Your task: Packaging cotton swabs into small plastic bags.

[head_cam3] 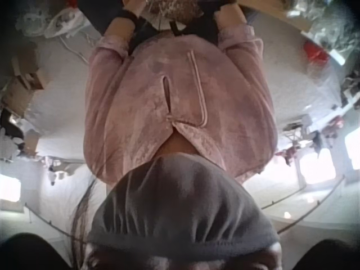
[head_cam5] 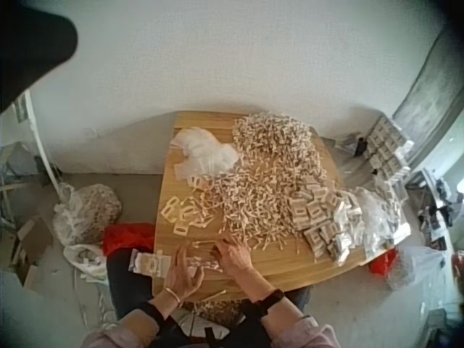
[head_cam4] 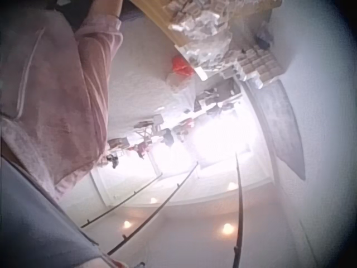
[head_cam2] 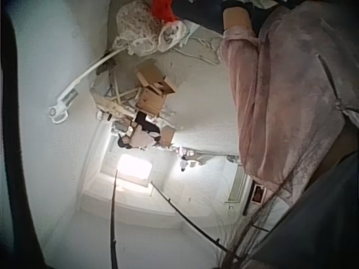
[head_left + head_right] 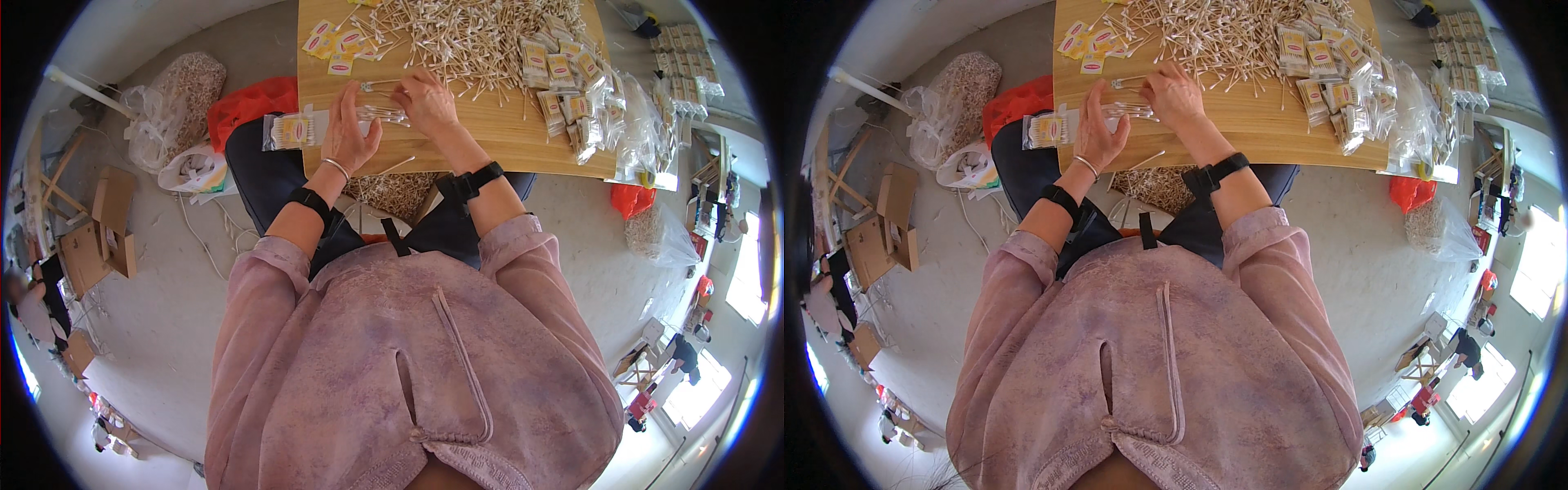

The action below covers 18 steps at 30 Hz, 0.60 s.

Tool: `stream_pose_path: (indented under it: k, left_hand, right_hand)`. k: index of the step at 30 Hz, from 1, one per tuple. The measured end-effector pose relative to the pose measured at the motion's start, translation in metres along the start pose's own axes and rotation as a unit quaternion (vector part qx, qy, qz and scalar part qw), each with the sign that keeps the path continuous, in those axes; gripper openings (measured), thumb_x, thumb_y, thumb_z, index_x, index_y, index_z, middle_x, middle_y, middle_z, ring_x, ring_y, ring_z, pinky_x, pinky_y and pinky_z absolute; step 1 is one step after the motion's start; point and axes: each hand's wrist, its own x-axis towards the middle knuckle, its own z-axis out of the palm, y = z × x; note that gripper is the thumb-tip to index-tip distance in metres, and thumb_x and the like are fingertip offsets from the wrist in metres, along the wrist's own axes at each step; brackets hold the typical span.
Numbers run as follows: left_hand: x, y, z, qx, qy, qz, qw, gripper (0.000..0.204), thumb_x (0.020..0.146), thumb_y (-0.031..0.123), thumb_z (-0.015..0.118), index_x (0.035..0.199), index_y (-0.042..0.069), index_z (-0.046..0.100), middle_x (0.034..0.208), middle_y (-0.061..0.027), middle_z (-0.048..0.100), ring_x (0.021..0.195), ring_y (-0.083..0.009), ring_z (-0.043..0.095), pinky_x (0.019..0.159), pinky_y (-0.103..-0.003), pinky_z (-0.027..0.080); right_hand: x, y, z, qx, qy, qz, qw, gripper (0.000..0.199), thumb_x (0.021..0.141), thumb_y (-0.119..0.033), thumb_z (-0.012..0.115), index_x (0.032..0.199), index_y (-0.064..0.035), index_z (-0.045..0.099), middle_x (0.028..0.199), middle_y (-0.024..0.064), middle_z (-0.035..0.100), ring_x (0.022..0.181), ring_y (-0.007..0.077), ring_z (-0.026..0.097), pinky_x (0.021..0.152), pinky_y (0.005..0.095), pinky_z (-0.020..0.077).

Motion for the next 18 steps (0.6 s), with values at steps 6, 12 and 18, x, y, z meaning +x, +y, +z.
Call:
stream_pose_path:
  k: [6, 12, 18]
  left_hand:
    - [0.002, 0.002, 0.000, -0.020, -0.006, 0.002, 1.000, 0.070, 0.078, 0.019, 0.060, 0.137, -0.001, 0.028, 0.135, -0.0231, 0.038, 0.126, -0.0389, 0.037, 0.105, -0.043, 0.034]
    - [-0.002, -0.006, 0.001, -0.045, 0.032, -0.005, 0.998, 0.056, 0.082, 0.005, 0.048, 0.135, -0.002, 0.030, 0.132, -0.0237, 0.042, 0.124, -0.0379, 0.042, 0.105, -0.043, 0.035]
    - [0.000, -0.010, 0.001, -0.072, 0.055, 0.023, 0.996, 0.053, 0.082, -0.009, 0.039, 0.134, 0.000, 0.032, 0.128, -0.0238, 0.044, 0.120, -0.0389, 0.044, 0.102, -0.043, 0.038]
  right_hand:
    - [-0.005, 0.001, 0.005, -0.057, -0.009, -0.025, 0.998, 0.012, 0.082, -0.017, 0.064, 0.087, -0.0072, 0.061, 0.091, 0.0087, 0.056, 0.094, 0.0296, 0.055, 0.077, 0.0413, 0.0456]
    - [-0.038, -0.003, -0.016, 0.069, -0.067, 0.003, 0.995, 0.012, 0.083, -0.016, 0.060, 0.087, -0.0054, 0.055, 0.089, 0.0126, 0.056, 0.094, 0.0314, 0.055, 0.081, 0.0417, 0.0449]
    - [-0.098, -0.022, -0.019, 0.038, -0.110, -0.119, 0.986, 0.013, 0.077, -0.014, 0.064, 0.085, -0.0074, 0.056, 0.089, 0.0099, 0.055, 0.091, 0.0286, 0.055, 0.080, 0.0400, 0.0463]
